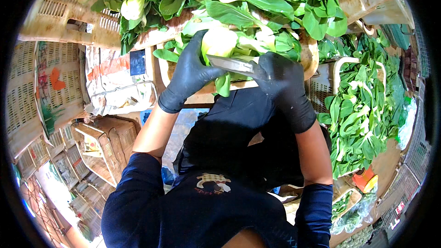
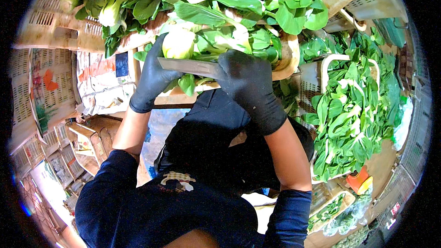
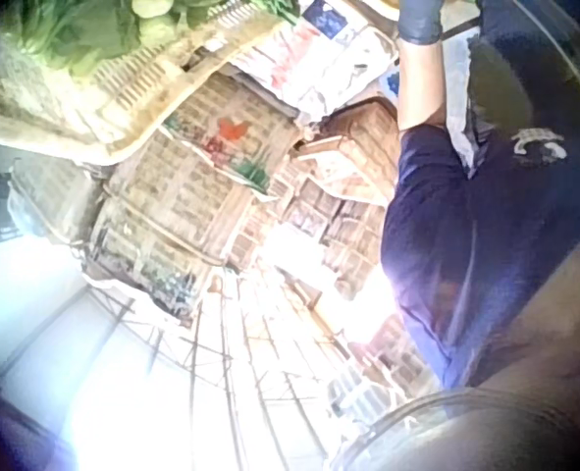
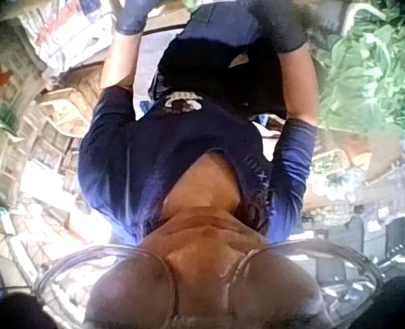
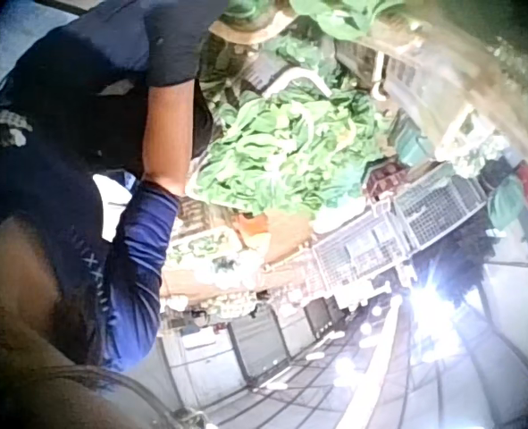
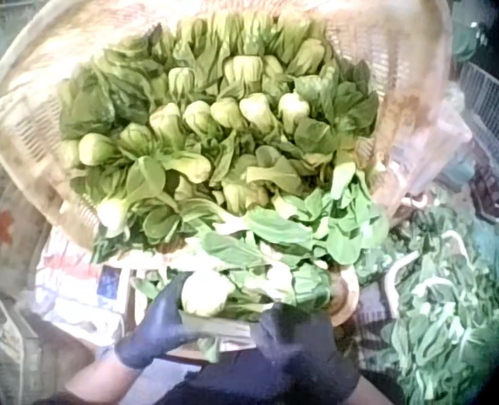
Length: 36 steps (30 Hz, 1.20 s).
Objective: The person trims the ends of bok choy using a knife while sitting among several crates of the vegetables.
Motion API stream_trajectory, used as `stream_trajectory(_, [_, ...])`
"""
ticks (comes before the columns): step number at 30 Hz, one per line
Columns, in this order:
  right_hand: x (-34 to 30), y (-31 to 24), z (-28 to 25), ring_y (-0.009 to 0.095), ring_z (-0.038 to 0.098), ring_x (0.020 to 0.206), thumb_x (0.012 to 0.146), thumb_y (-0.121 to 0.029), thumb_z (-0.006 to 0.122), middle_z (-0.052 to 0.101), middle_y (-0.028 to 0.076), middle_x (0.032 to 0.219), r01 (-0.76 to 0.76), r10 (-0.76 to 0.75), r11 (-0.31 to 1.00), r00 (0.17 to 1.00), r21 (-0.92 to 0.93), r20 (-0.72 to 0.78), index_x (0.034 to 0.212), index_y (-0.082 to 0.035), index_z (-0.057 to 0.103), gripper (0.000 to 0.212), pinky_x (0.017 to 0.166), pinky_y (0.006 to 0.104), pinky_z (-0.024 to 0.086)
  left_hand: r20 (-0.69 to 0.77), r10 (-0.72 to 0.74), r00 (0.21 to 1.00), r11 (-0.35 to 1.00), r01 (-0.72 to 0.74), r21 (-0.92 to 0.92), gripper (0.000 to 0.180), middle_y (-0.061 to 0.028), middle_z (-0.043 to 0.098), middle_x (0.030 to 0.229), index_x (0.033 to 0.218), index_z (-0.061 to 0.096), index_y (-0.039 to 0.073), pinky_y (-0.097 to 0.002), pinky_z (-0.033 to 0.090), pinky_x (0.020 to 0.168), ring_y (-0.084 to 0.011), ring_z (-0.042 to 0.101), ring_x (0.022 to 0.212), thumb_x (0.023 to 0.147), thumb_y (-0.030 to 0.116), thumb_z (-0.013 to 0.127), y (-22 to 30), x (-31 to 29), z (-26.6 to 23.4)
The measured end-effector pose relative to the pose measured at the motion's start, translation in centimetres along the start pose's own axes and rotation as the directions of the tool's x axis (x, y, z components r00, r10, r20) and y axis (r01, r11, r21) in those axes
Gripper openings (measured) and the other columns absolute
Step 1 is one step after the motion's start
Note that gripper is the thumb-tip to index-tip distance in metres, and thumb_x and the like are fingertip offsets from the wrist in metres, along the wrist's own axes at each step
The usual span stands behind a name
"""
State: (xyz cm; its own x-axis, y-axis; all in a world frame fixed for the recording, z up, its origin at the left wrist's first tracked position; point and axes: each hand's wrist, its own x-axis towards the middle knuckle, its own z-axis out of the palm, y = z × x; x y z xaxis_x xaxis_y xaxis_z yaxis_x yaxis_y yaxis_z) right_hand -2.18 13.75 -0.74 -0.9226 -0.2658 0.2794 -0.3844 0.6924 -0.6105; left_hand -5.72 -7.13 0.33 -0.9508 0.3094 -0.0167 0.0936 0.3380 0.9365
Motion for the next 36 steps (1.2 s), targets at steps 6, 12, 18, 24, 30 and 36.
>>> stream_trajectory(6, [0.1, 0.4, 0.9, 0.033, 0.058, 0.062, 0.076, -0.028, 0.06, 0.057, 0.013, 0.068, -0.035, 0.035, 0.999, 0.994, -0.001, 0.105, 0.074, -0.009, 0.057, 0.02, 0.053, 0.0426, 0.044, 0.05, 0.012, 0.999, 0.988, -0.019, 0.153, 0.071, -0.0178, 0.06, 0.1, 0.117, 0.044, -0.007, -0.0319, 0.046, 0.081, -0.0217, 0.06, 0.09, 0.062, 0.023, 0.077, 0.8, -1.6, 0.2])
stream_trajectory(12, [0.7, 2.9, 2.6, 0.035, 0.058, 0.065, 0.074, -0.027, 0.062, 0.057, 0.015, 0.067, -0.086, 0.084, 0.996, 0.972, 0.0, 0.219, 0.074, -0.008, 0.058, 0.019, 0.057, 0.0433, 0.046, 0.091, 0.004, 0.996, 0.978, -0.023, 0.208, 0.068, -0.018, 0.06, 0.098, 0.115, 0.046, -0.005, -0.0328, 0.046, 0.08, -0.0244, 0.06, 0.09, 0.062, 0.025, 0.076, 0.6, -1.5, -0.5])
stream_trajectory(18, [1.0, 2.9, 3.7, 0.036, 0.055, 0.064, 0.074, -0.019, 0.062, 0.056, 0.017, 0.068, -0.059, 0.054, 0.997, 0.996, 0.059, 0.075, 0.068, -0.004, 0.058, 0.017, 0.055, 0.0401, 0.043, 0.022, -0.003, 1.0, 0.979, -0.002, 0.203, 0.066, -0.0169, 0.059, 0.099, 0.115, 0.047, -0.003, -0.0324, 0.046, 0.082, -0.0243, 0.059, 0.092, 0.062, 0.024, 0.076, -0.3, -2.1, -0.5])
stream_trajectory(24, [-0.9, 11.2, 4.1, 0.026, 0.056, 0.063, 0.078, -0.012, 0.058, 0.056, 0.009, 0.069, 0.248, -0.181, 0.861, 0.965, -0.444, 0.188, 0.072, -0.005, 0.059, 0.009, 0.054, 0.0359, 0.044, -0.146, 0.114, 0.983, 0.982, -0.089, 0.165, 0.071, -0.0161, 0.058, 0.105, 0.116, 0.044, -0.002, -0.0337, 0.046, 0.085, -0.0232, 0.057, 0.098, 0.059, 0.02, 0.079, 3.0, -3.6, -1.2])
stream_trajectory(30, [-0.1, -0.8, 3.4, 0.019, 0.059, 0.079, 0.073, -0.026, 0.073, 0.062, 0.012, 0.092, -0.031, 0.216, 0.721, 0.959, 0.692, -0.182, 0.104, 0.001, 0.052, 0.047, 0.072, 0.0311, 0.048, -0.073, 0.169, 0.983, 0.895, -0.122, 0.43, 0.083, -0.0259, 0.048, 0.114, 0.124, 0.035, -0.006, -0.0428, 0.04, 0.091, -0.0347, 0.049, 0.107, 0.064, 0.032, 0.077, 0.6, -1.4, 2.2])
stream_trajectory(36, [0.5, 1.7, 0.0, 0.014, 0.053, 0.077, 0.071, -0.029, 0.072, 0.057, 0.005, 0.086, -0.275, 0.141, 0.621, 0.96, 0.734, 0.24, 0.103, 0.0, 0.053, 0.047, 0.068, 0.029, 0.044, 0.254, -0.095, 0.962, 0.985, 0.127, -0.113, 0.041, -0.0114, 0.059, 0.091, 0.108, 0.052, -0.003, -0.027, 0.045, 0.073, -0.0141, 0.056, 0.08, 0.079, 0.021, 0.067, 0.3, 0.0, 1.1])
